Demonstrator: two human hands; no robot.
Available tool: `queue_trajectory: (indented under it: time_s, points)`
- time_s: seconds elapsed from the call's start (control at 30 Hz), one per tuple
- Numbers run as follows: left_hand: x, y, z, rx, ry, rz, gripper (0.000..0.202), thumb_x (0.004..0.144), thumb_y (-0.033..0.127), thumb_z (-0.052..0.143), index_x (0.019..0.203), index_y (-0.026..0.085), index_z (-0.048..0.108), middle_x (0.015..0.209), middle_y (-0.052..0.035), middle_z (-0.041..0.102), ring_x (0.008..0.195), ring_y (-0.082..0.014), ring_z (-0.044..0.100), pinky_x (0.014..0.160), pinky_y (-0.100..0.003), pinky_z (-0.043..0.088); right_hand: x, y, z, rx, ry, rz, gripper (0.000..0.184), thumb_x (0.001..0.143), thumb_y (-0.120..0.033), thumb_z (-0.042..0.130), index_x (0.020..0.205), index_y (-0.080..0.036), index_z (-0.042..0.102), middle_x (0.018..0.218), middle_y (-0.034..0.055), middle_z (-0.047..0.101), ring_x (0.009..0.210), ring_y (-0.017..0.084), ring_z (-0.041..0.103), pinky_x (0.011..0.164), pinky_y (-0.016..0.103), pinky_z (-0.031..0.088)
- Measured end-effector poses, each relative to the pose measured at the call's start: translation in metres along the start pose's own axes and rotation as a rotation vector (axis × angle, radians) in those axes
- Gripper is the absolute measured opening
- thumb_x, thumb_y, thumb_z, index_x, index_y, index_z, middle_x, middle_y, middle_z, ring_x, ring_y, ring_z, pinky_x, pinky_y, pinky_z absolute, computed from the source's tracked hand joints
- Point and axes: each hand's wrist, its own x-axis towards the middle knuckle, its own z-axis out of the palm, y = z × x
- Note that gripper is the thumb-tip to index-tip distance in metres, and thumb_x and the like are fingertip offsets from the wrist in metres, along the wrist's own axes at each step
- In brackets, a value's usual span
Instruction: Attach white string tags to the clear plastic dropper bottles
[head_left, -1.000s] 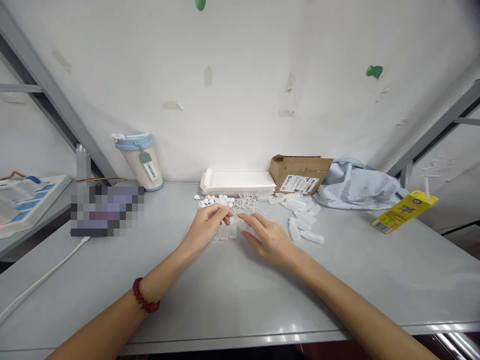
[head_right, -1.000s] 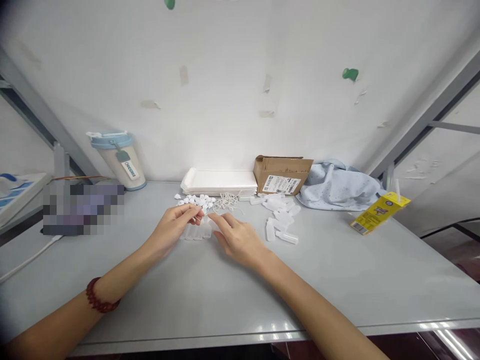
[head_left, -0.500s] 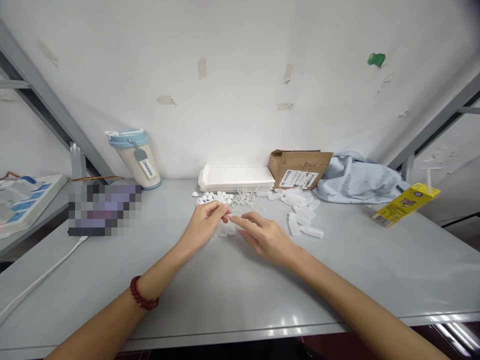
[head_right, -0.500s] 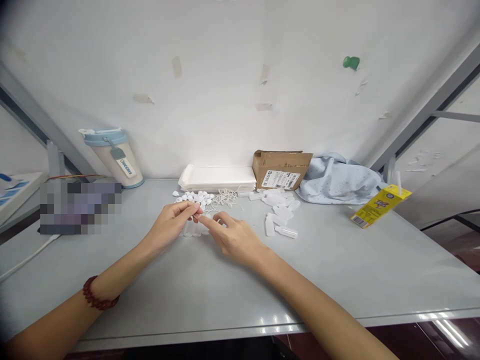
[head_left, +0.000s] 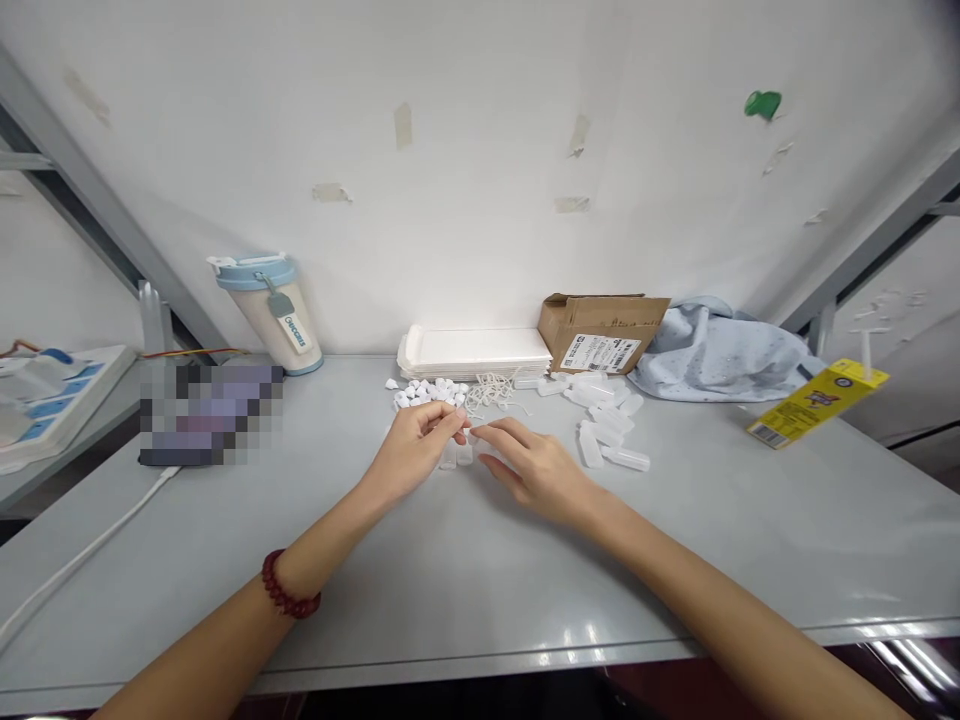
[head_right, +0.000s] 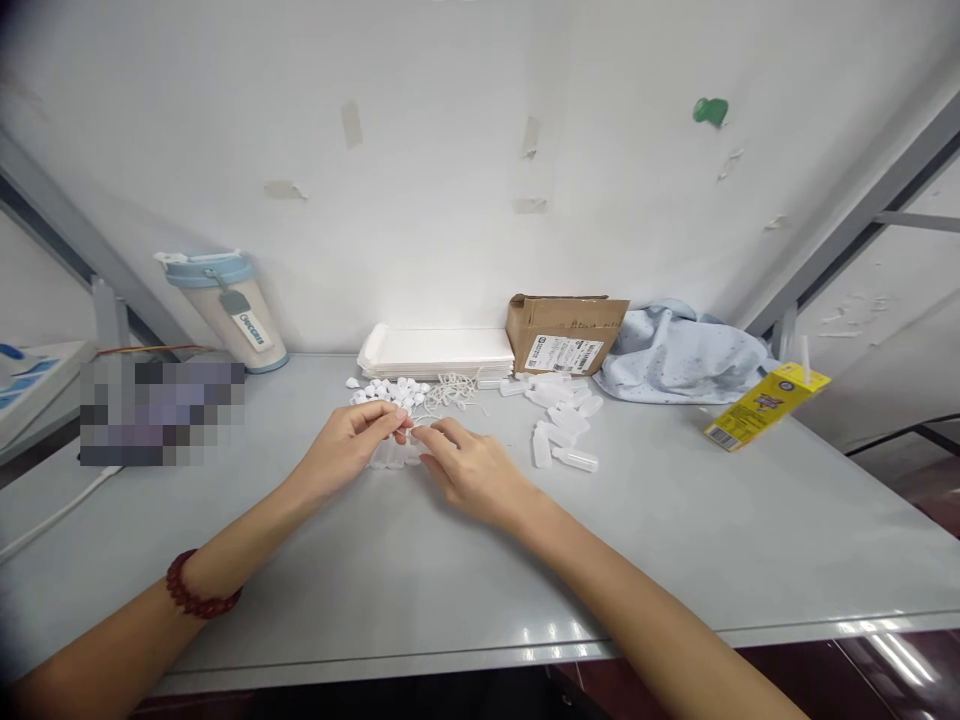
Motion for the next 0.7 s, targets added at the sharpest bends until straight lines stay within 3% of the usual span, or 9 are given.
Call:
queue_trajectory:
  time_s: [0.23, 0.47, 0.7]
  points:
    - [-0.0009, 0.0001, -0.0004, 0.028, -0.074, 0.11, 0.025, 0.081, 0.043, 0.054, 0.078, 0.019, 0.061, 0.079, 0.0003, 0.062, 0.074, -0.015, 0.055, 0.069, -0.026, 0.042, 0.0003, 0.0022, 0.0028, 0.05, 0.036, 0.02, 0.024, 0.09, -0.019, 0.044, 0.115, -0.016, 0.045, 0.101, 0.011, 0.062, 0.074, 0.017, 0.063, 0.056, 0.027, 0.049]
    - [0.0002, -0.0021, 0.0028, -0.004, -0.104, 0.085, 0.022, 0.08, 0.04, 0.057, 0.084, 0.019, 0.064, 0.086, -0.0021, 0.066, 0.08, -0.017, 0.059, 0.073, -0.028, 0.044, 0.0002, 0.0013, 0.0027, 0.135, 0.06, 0.094, 0.025, 0.091, -0.024, 0.044, 0.116, -0.019, 0.041, 0.095, 0.0093, 0.061, 0.07, 0.016, 0.061, 0.055, 0.028, 0.051]
    - [-0.0024, -0.0021, 0.0035, -0.054, -0.072, 0.037, 0.025, 0.077, 0.039, 0.059, 0.09, 0.019, 0.064, 0.096, -0.0046, 0.067, 0.085, -0.0185, 0.061, 0.078, -0.032, 0.046, -0.0014, 0.0038, 0.0082, 0.284, 0.112, 0.132, 0.028, 0.09, -0.026, 0.046, 0.118, -0.021, 0.04, 0.101, 0.0112, 0.061, 0.084, 0.019, 0.063, 0.059, 0.029, 0.053]
